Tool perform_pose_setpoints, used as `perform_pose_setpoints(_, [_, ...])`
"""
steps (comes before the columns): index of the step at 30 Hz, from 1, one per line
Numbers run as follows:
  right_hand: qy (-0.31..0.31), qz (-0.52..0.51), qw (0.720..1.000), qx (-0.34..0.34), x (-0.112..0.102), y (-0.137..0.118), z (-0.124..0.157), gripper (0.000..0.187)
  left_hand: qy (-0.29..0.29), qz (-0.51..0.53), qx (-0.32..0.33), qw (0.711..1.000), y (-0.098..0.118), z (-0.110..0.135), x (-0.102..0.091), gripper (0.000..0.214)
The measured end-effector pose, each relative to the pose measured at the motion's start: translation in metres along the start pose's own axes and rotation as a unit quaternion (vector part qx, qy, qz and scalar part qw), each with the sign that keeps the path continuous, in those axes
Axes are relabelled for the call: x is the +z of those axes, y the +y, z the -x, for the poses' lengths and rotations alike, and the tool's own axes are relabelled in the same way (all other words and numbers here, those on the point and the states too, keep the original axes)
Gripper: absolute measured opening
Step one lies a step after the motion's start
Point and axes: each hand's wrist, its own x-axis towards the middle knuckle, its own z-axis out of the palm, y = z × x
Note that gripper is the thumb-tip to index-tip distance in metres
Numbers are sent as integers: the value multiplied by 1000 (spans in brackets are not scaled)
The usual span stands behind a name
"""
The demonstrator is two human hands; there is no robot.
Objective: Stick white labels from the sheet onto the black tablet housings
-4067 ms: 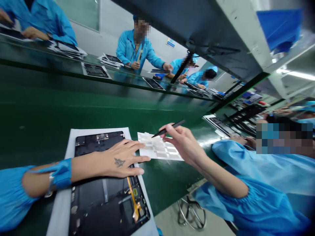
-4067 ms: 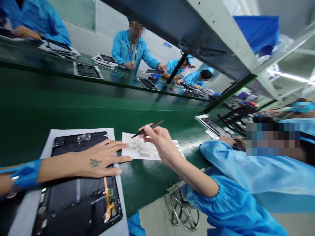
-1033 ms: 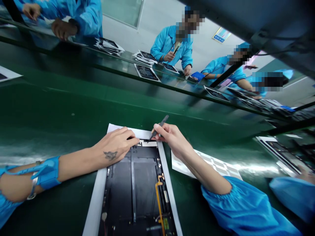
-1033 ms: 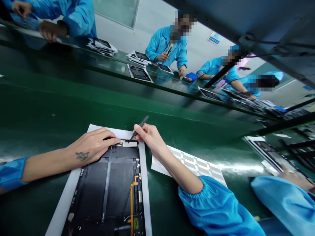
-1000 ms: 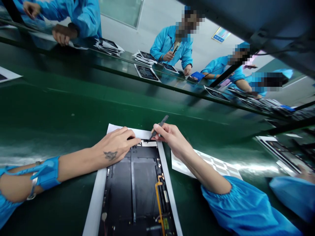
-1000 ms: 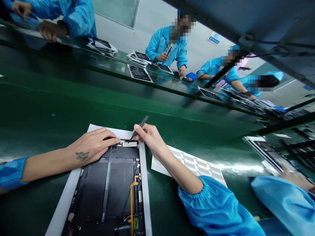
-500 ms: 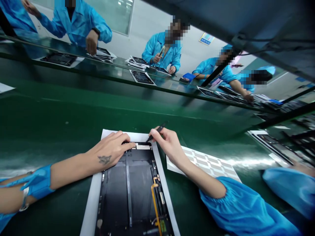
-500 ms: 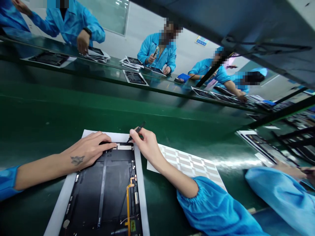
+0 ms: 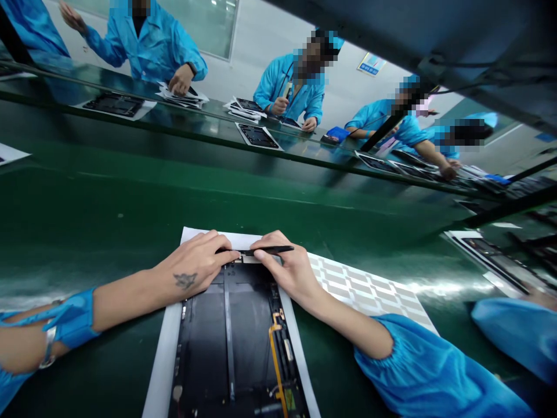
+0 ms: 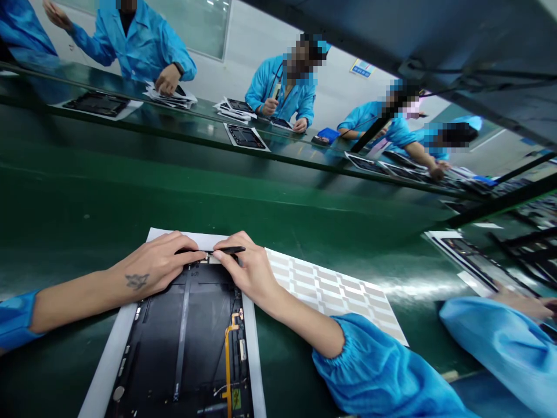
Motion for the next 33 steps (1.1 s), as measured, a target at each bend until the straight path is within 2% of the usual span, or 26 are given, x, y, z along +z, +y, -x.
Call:
perform_pose_setpoints(3, [0,6,1000,-19,0,-2,2,19,-2,-3,-1,1000,0,0,0,38])
perform_pose_setpoints(8, [13,15,1000,-9,1,-1,3,18,-8,-11,1,1000,0,0,0,39])
perform_pose_setpoints(13, [-13,-6,1000,-28,-1,-1,3,18,-22,-5,15,1000,-2,-4,3,37])
perform_pose_setpoints(15, [-13,-29,999,9,-5,-2,5,21,-22,-1,19,1000,-3,-4,4,36])
perform_pose_setpoints(18, [33,-65,989,129,-15,2,10,29,-20,-3,22,1000,-2,-5,4,35])
perform_pose_setpoints(20, [80,-101,969,212,-22,7,14,33,-29,-7,21,999,-1,-5,3,40])
perform_pose_setpoints(23, [121,-162,934,295,-28,15,19,38,-43,-19,24,999,-1,-5,2,47])
perform_pose_setpoints(27, [129,-201,910,339,-29,17,18,43,-47,-32,34,998,-3,-4,5,53])
perform_pose_setpoints(33, [141,-232,899,342,-26,14,17,42,-46,-58,35,997,-4,-3,7,61])
